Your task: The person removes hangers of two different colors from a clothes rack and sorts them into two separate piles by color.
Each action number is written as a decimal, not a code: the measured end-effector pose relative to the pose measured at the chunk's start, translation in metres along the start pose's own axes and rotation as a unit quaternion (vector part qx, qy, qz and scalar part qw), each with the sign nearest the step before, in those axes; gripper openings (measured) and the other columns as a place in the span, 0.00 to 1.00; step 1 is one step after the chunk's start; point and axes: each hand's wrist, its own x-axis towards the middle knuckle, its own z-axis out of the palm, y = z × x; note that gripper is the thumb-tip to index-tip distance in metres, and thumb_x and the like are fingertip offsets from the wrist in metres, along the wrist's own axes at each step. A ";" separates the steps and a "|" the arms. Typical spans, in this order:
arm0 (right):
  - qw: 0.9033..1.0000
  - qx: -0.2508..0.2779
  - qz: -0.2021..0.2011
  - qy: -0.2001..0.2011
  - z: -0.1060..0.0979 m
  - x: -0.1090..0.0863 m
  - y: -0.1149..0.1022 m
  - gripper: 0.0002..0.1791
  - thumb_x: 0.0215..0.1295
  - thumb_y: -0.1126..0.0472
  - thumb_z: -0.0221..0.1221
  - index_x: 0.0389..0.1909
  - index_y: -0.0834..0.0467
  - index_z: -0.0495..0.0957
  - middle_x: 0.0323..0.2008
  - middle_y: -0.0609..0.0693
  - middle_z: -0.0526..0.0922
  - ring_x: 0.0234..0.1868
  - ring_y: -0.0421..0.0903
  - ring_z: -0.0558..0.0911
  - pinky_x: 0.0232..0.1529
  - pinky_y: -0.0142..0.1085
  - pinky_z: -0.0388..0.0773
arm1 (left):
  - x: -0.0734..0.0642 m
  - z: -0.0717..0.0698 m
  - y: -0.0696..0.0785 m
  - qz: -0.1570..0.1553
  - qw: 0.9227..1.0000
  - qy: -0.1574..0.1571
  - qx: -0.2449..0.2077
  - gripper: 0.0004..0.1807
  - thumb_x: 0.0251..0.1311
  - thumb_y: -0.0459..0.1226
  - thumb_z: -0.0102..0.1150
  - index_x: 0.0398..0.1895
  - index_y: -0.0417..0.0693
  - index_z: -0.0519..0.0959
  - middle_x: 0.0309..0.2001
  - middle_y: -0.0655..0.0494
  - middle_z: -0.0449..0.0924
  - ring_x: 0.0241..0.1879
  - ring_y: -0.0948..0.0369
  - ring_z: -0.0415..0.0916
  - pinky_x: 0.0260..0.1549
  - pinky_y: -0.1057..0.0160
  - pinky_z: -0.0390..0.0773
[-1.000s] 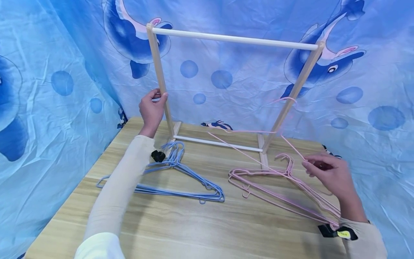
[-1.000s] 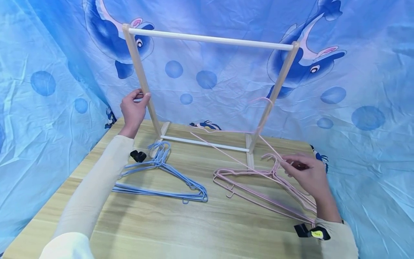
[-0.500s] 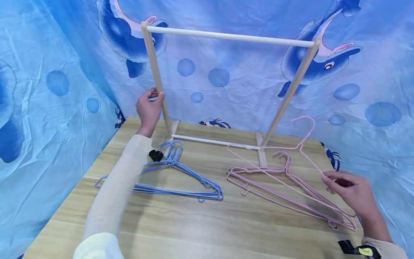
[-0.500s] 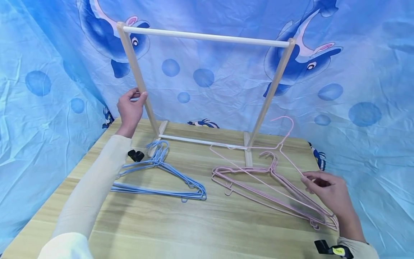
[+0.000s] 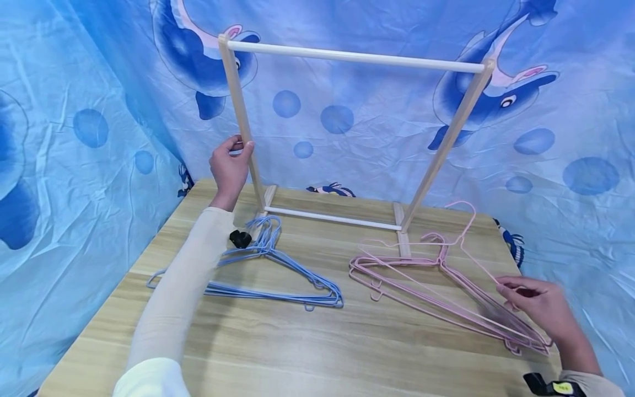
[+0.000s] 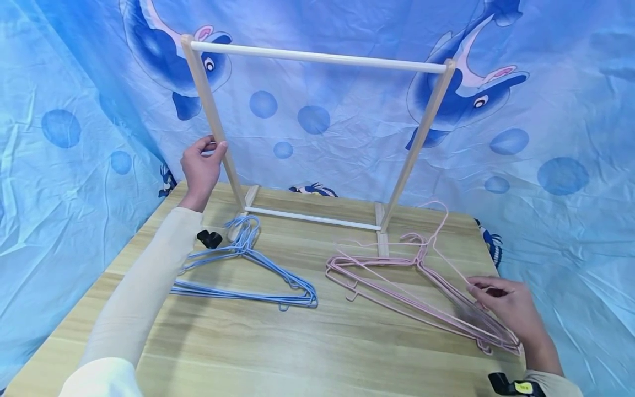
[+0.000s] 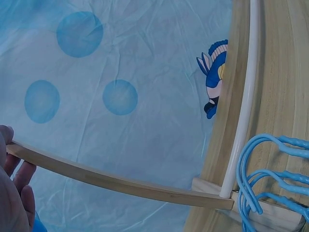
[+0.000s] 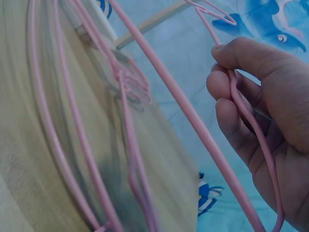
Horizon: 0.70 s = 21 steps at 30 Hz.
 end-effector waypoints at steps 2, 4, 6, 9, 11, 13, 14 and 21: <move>1.000 0.000 -0.011 -0.007 0.002 0.000 0.007 0.09 0.65 0.74 0.65 0.45 0.70 0.85 0.30 0.33 0.88 0.21 0.42 0.83 0.21 0.31 0.80 | 0.000 0.000 0.000 -0.001 1.000 -0.001 -0.001 0.17 0.67 0.49 0.66 0.53 0.52 0.87 0.45 0.51 0.88 0.42 0.61 0.85 0.39 0.66 0.83; 1.000 -0.001 -0.016 -0.009 0.004 0.000 0.013 0.09 0.64 0.75 0.65 0.44 0.71 0.86 0.32 0.32 0.88 0.20 0.43 0.84 0.21 0.31 0.80 | 0.000 0.000 0.001 -0.003 1.000 -0.001 -0.003 0.16 0.67 0.48 0.66 0.53 0.52 0.87 0.45 0.51 0.88 0.42 0.61 0.86 0.40 0.65 0.83; 1.000 -0.001 -0.013 -0.015 0.006 0.000 0.018 0.09 0.64 0.74 0.66 0.44 0.71 0.85 0.32 0.35 0.88 0.20 0.43 0.84 0.20 0.31 0.80 | 0.000 0.001 0.001 -0.005 1.000 -0.002 -0.003 0.16 0.67 0.48 0.66 0.52 0.52 0.87 0.45 0.51 0.88 0.42 0.60 0.86 0.40 0.65 0.84; 1.000 -0.001 0.001 -0.023 0.009 0.000 0.024 0.09 0.65 0.73 0.66 0.45 0.70 0.86 0.29 0.41 0.89 0.20 0.43 0.83 0.20 0.31 0.79 | 0.000 0.001 0.002 -0.003 1.000 -0.001 -0.006 0.15 0.67 0.46 0.66 0.52 0.51 0.87 0.45 0.50 0.88 0.43 0.58 0.87 0.40 0.64 0.84; 0.999 0.005 0.008 -0.031 0.010 0.000 0.028 0.09 0.65 0.72 0.65 0.45 0.70 0.85 0.27 0.45 0.88 0.19 0.43 0.83 0.19 0.31 0.79 | 0.000 0.000 0.001 -0.002 1.000 -0.002 -0.004 0.15 0.67 0.46 0.66 0.52 0.51 0.87 0.45 0.50 0.88 0.44 0.57 0.86 0.41 0.64 0.84; 0.999 0.010 0.012 -0.040 0.011 0.000 0.030 0.09 0.66 0.73 0.64 0.46 0.70 0.85 0.27 0.47 0.89 0.19 0.43 0.84 0.19 0.31 0.79 | 0.000 0.000 0.001 -0.002 1.000 -0.002 -0.004 0.15 0.67 0.46 0.66 0.52 0.51 0.87 0.45 0.50 0.88 0.43 0.56 0.87 0.41 0.63 0.84; 0.999 0.012 0.014 -0.045 0.011 0.001 0.032 0.09 0.67 0.73 0.64 0.46 0.70 0.85 0.27 0.48 0.89 0.20 0.43 0.84 0.19 0.32 0.80 | 0.000 0.000 0.001 -0.003 1.000 -0.002 -0.004 0.15 0.67 0.46 0.66 0.52 0.51 0.87 0.45 0.50 0.88 0.43 0.56 0.87 0.41 0.63 0.84; 0.998 -0.039 0.026 -0.052 0.017 0.006 0.040 0.11 0.66 0.66 0.68 0.45 0.68 0.87 0.34 0.38 0.89 0.26 0.36 0.84 0.24 0.29 0.80 | 0.001 -0.001 -0.001 -0.005 1.000 -0.003 -0.003 0.16 0.67 0.49 0.66 0.53 0.52 0.87 0.45 0.50 0.88 0.42 0.59 0.86 0.41 0.64 0.84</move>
